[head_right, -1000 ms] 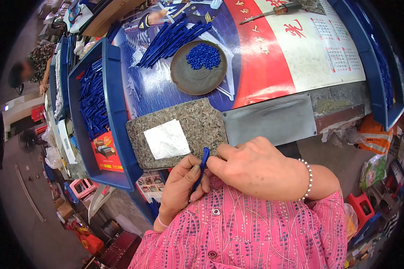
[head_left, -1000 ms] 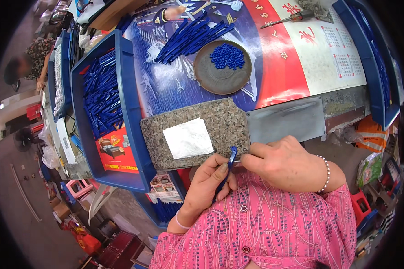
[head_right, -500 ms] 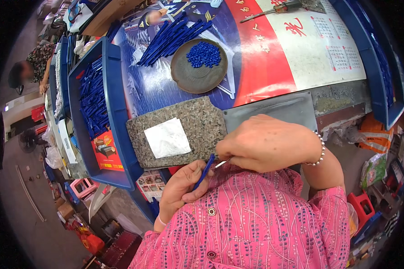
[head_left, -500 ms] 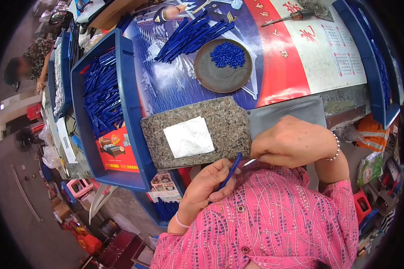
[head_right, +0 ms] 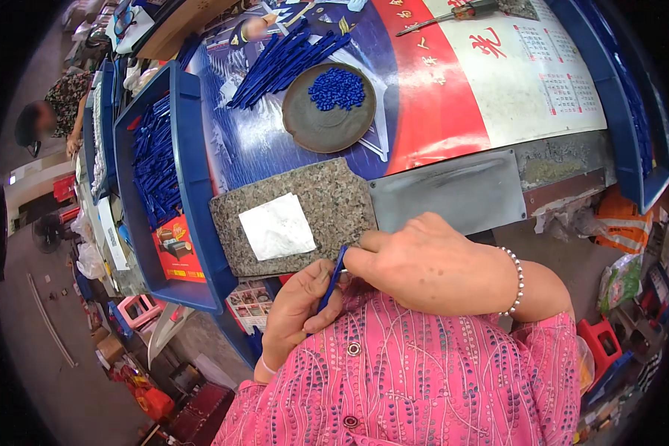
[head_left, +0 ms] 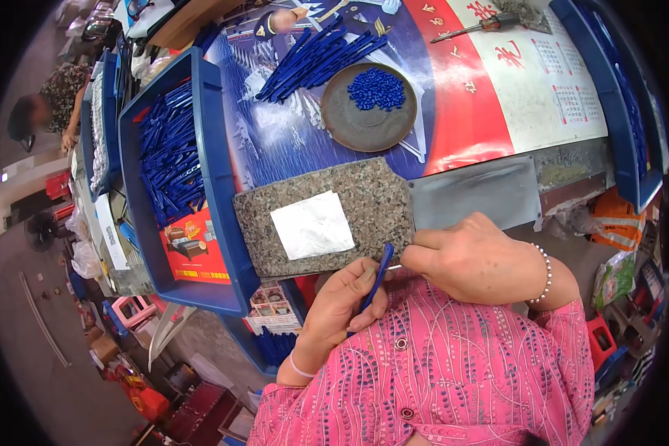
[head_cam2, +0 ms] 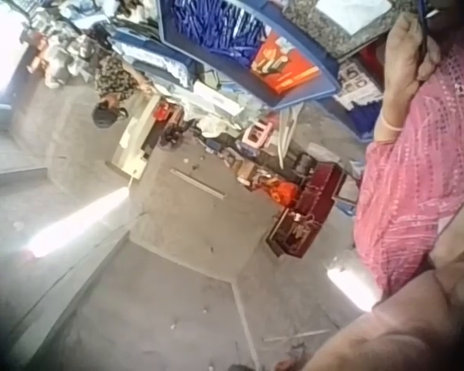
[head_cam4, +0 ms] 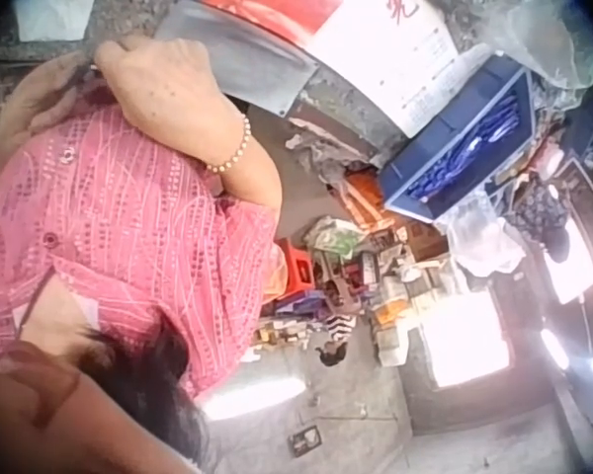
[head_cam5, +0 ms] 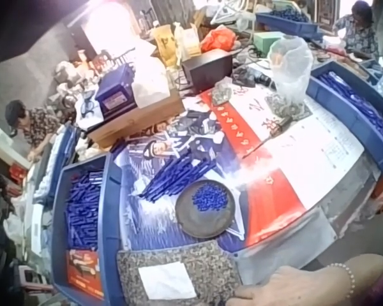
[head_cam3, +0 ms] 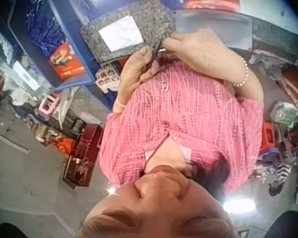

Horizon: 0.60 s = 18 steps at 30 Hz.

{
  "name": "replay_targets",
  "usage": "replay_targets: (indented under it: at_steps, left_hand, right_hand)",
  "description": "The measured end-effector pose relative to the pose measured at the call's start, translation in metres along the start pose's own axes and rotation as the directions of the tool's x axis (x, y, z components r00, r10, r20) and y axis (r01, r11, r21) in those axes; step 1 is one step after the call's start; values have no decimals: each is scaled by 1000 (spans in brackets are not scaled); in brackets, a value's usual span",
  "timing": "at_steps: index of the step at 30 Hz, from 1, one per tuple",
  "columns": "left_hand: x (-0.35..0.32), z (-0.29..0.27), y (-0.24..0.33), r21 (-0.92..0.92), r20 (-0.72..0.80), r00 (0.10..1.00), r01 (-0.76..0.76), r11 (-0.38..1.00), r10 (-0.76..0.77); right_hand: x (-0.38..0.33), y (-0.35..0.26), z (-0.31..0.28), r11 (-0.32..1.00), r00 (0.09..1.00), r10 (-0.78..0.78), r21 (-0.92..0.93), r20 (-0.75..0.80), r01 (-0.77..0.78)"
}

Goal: Manually assemble small blue plastic components using a small tool at a workstation.

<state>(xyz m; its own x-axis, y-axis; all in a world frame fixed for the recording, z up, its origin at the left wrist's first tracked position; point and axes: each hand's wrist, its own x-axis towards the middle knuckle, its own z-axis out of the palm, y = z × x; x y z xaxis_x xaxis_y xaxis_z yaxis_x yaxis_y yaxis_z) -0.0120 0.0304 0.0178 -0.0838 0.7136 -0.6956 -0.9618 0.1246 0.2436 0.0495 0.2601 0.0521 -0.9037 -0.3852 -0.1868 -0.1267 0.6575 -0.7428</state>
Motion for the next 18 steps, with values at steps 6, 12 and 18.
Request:
replay_targets:
  at_steps: [6, 12, 18]
  left_hand:
    - [-2, 9, -1, 115, -88, 993, -66, 991, 76]
    - [-1, 4, -2, 123, -81, 994, -57, 991, 68]
    - [1, 1, -3, 3, -1, 999, 54, 999, -54]
  right_hand:
    - [-1, -7, 2, 999, 1000, 3, -49, -9, -3]
    - [5, 10, -1, 996, 997, -77, 46, 13, 76]
    - [6, 13, -2, 990, 990, -135, 37, 27, 134]
